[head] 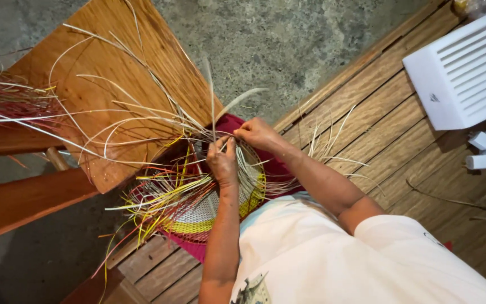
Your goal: Weaving thin strips of material into a circular base to create a basket
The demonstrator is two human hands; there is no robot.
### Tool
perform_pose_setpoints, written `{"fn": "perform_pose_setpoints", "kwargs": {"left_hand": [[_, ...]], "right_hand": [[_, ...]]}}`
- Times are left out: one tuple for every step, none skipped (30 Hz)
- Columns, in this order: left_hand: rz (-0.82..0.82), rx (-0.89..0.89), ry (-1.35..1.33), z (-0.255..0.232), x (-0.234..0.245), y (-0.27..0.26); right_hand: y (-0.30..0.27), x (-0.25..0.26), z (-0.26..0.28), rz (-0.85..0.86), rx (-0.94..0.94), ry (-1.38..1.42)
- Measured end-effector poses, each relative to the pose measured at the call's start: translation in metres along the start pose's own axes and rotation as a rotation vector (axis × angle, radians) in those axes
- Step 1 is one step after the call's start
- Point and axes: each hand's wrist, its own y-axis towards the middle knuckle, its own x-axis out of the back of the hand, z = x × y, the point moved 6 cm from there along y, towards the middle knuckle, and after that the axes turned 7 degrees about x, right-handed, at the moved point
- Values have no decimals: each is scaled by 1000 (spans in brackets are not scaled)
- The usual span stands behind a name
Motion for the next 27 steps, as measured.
{"fn": "perform_pose_setpoints", "kwargs": {"left_hand": [[-1,-2,-1,-3,0,1],[-10,3,20,-5,0,2],[-19,10,41,-6,1,2],[-19,10,40,-6,1,3],[-50,24,44,-4,3,4],[-82,37,48,-2,5,4],[-82,38,47,-3,4,5],[-100,142,19,3,3,5],[-113,247,-9,9,2,4],[-111,247,-10,1,4,3],[-140,225,12,-8,7,2],[-170,202,33,-17,11,0],[-168,202,33,-18,10,-1],[-160,208,20,-19,9,-2],[-154,216,7,-19,9,-4],[-154,216,7,-21,8,-7],[-144,176,-16,-24,8,-10],[-133,136,-40,-28,7,-13],[-135,138,-37,-30,8,-17],[-101,128,-104,-32,7,-21],[-66,118,-172,-35,5,-24],[-67,118,-171,-31,2,-26],[-91,83,-168,-29,1,-28],[-116,48,-165,-28,0,-29],[-116,46,-165,-22,-3,-30],[-110,32,-141,-16,-5,-31],[-105,20,-116,-9,-8,-33]], "right_hand": [[-3,2,6,-2,2,-1],[-6,3,8,2,-67,12],[-11,3,9,7,-137,25],[-13,6,13,6,-137,24],[-17,8,16,2,-176,153],[-20,9,18,-2,-215,282],[-12,0,6,-2,-215,281],[-4,-9,-7,-1,-226,407],[3,-19,-21,-2,-238,533],[2,-17,-21,-5,-239,533],[0,-16,-22,-15,-257,594],[-1,-15,-23,-26,-275,655],[4,-22,-32,-28,-275,656],[9,-28,-42,-51,-295,721],[14,-35,-52,-72,-314,786],[18,-38,-58,-72,-314,786],[21,-42,-64,-95,-312,872],[25,-45,-70,-118,-311,958],[21,-38,-64,-115,-312,959],[17,-33,-59,-115,-368,1087],[13,-28,-54,-116,-422,1215],[8,-17,-45,-115,-422,1216],[4,-4,-35,-138,-397,1298],[1,8,-25,-160,-370,1380],[5,18,-29,-161,-368,1381],[11,31,-32,-216,-307,1486],[16,43,-35,-270,-245,1590]]}}
